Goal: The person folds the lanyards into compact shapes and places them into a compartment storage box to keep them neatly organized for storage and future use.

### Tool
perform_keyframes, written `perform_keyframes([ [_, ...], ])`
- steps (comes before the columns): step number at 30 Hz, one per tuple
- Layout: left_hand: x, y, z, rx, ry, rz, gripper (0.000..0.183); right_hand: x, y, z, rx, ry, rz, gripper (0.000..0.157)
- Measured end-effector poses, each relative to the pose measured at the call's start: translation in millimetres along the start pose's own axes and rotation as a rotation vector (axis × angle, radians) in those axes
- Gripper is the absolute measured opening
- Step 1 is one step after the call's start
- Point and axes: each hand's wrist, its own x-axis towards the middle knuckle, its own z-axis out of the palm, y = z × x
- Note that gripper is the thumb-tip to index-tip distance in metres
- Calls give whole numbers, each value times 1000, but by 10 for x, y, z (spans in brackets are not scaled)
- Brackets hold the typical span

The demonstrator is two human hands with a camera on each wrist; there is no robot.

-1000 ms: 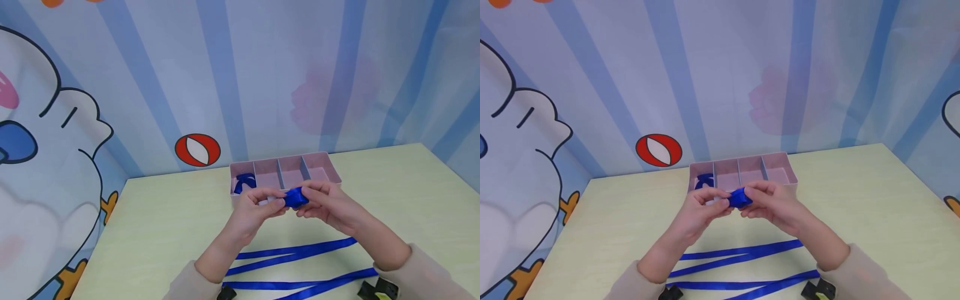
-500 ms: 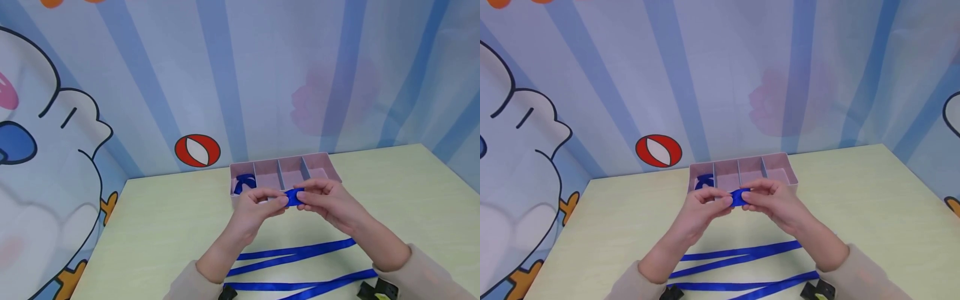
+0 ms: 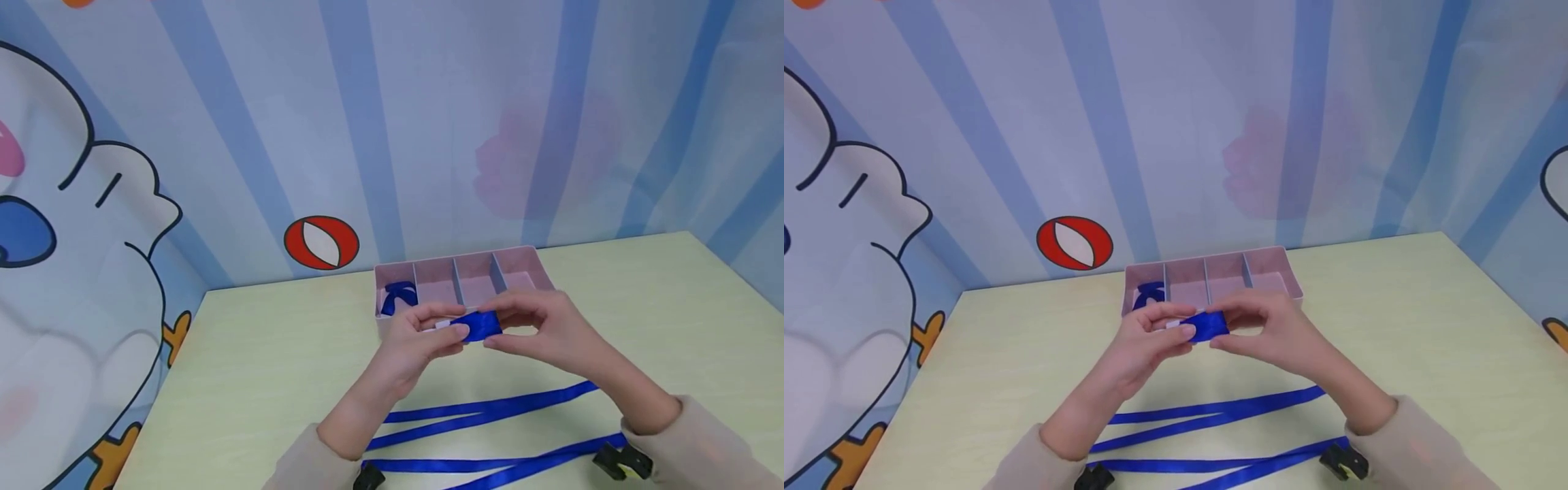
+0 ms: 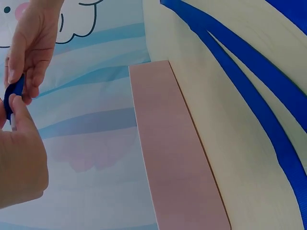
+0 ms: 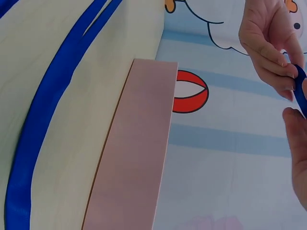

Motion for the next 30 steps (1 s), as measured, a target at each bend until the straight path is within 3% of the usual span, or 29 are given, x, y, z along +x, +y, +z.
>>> perform_keyframes([
  [4,7,24,-6,37,-25,-20,29,20,2,-5,-124,65,-200,33],
  [7,18,61,-22,118,-41,-21,28,33,-5,-17,-156,75,-209,32],
  [11,53,102,-59,250,-55,-10,26,54,2,-13,-104,46,-68,26],
  [14,71,108,-79,317,-47,0,23,76,23,-11,16,-5,114,26],
  [18,67,102,-85,329,-22,1,22,119,61,-35,238,-66,373,38],
  [20,62,95,-87,321,-10,-1,22,139,82,-48,323,-78,454,43],
  [25,66,65,-98,327,10,13,21,164,125,-41,376,-61,549,41],
  [30,104,13,-108,358,26,41,20,158,132,-12,343,6,550,34],
])
